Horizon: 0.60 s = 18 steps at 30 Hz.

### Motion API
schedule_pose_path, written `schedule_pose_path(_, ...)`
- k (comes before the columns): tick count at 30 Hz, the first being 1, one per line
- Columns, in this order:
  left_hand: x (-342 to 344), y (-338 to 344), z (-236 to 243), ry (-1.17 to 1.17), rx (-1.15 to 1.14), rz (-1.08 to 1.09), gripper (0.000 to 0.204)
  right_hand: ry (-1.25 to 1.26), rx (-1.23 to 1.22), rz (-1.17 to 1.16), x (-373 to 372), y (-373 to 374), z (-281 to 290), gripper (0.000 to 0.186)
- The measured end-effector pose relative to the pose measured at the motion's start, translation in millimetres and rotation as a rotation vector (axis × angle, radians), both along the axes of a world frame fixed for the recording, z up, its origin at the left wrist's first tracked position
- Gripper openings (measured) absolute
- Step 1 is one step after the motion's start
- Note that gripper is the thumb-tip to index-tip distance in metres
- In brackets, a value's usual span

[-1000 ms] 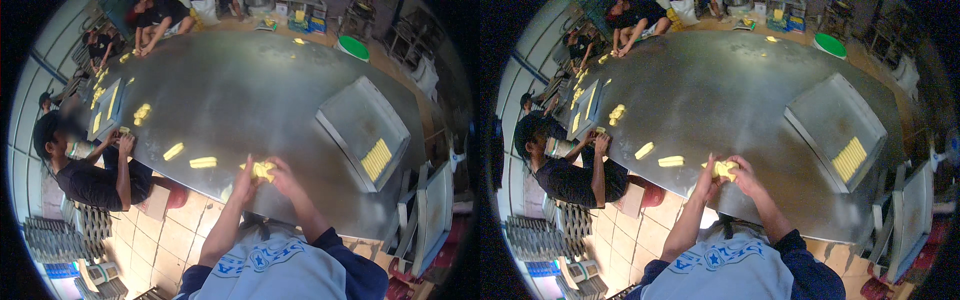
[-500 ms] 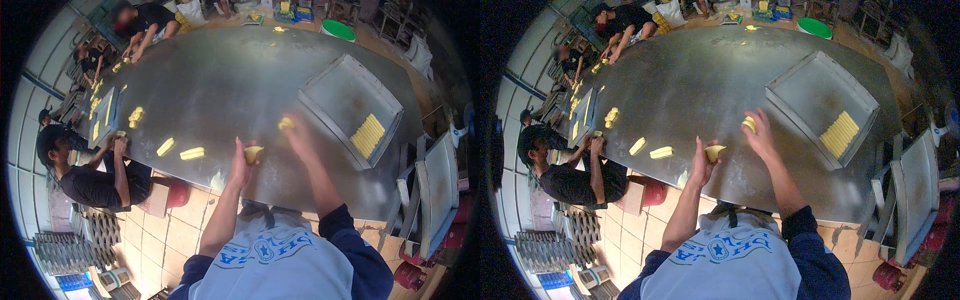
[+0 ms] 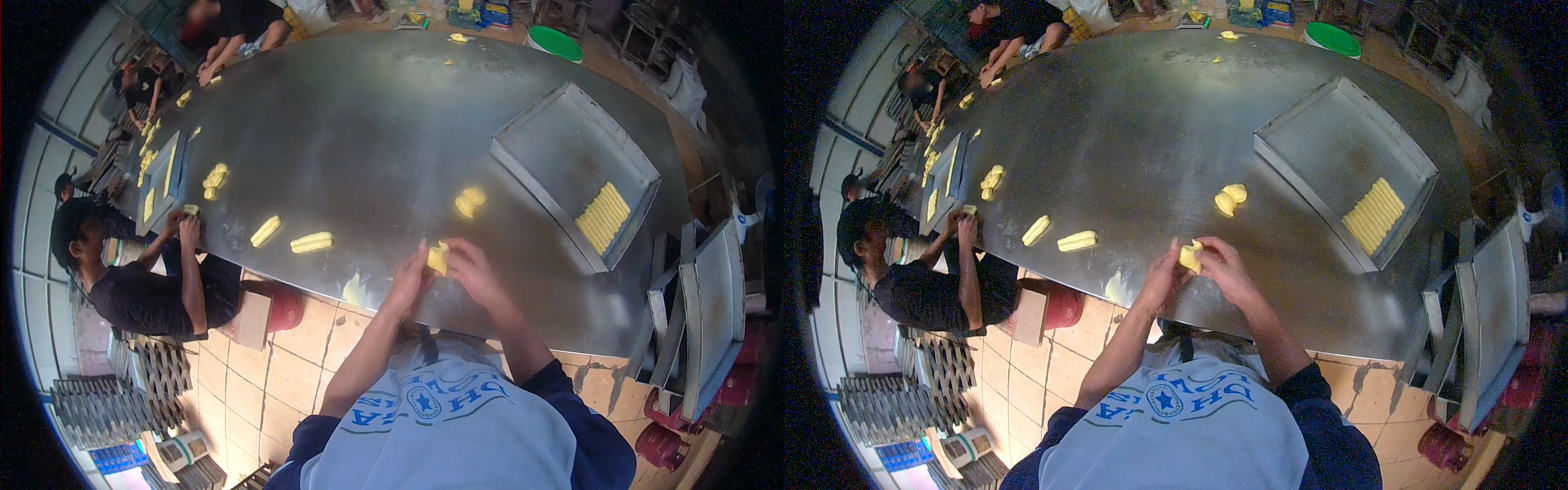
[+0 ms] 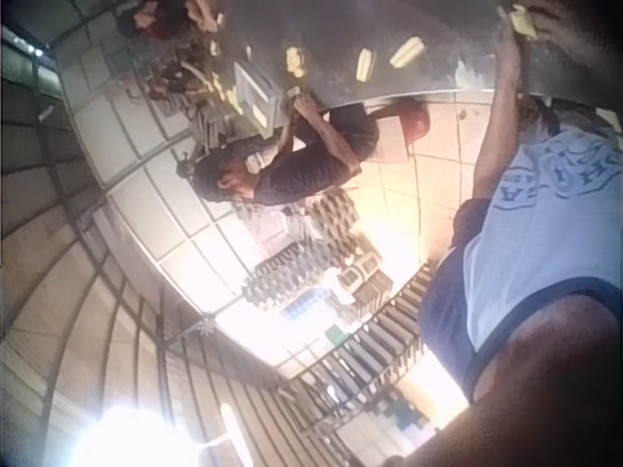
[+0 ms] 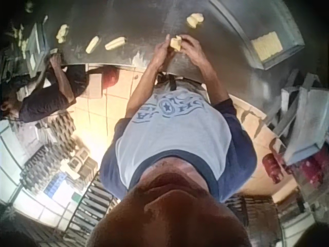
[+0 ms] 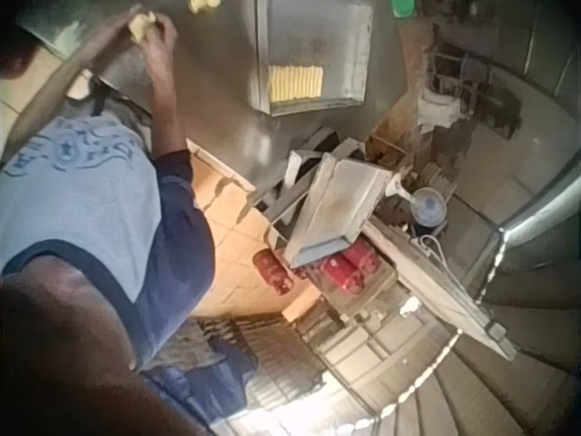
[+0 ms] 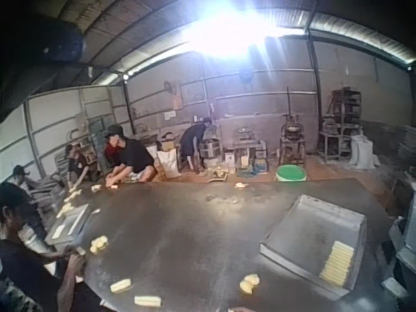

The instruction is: The person shapes pieces of dough into elongated rolls by hand, places them into a metal baking tray, sets the tray aside, and rolls additional dough pieces on the metal table.

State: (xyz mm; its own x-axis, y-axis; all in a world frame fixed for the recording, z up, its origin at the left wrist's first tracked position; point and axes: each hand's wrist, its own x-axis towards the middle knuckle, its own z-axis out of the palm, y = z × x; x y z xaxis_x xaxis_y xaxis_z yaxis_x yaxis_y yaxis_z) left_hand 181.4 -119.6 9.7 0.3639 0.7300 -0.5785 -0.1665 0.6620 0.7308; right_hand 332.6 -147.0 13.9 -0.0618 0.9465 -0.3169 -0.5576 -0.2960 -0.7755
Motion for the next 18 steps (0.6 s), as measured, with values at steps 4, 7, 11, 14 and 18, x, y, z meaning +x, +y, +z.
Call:
schedule_pose_path(4,-4.2,-1.3,1.9,-0.102,0.076,0.043,0.048,-0.504,0.128,-0.009,-6.8,-0.9,7.7,0.030)
schedule_pose_path(7,-5.9,0.9,3.0,-0.005,0.338,-0.147,0.041,-0.723,0.182,-0.047,-12.2,-2.0,7.9,0.033)
schedule_pose_path(11,-2.6,3.5,-1.2,-0.153,0.109,0.007,0.037,-0.613,0.178,-0.188,-6.7,-10.2,13.2,0.036)
schedule_pose_path(14,3.0,1.2,-3.4,-0.274,-0.010,-0.016,0.038,-0.692,0.230,-0.074,6.3,-18.4,24.4,0.036)
schedule_pose_path(18,4.4,-3.3,5.2,-0.040,0.346,-0.236,0.037,-0.683,0.014,0.049,22.4,-27.1,40.0,0.026)
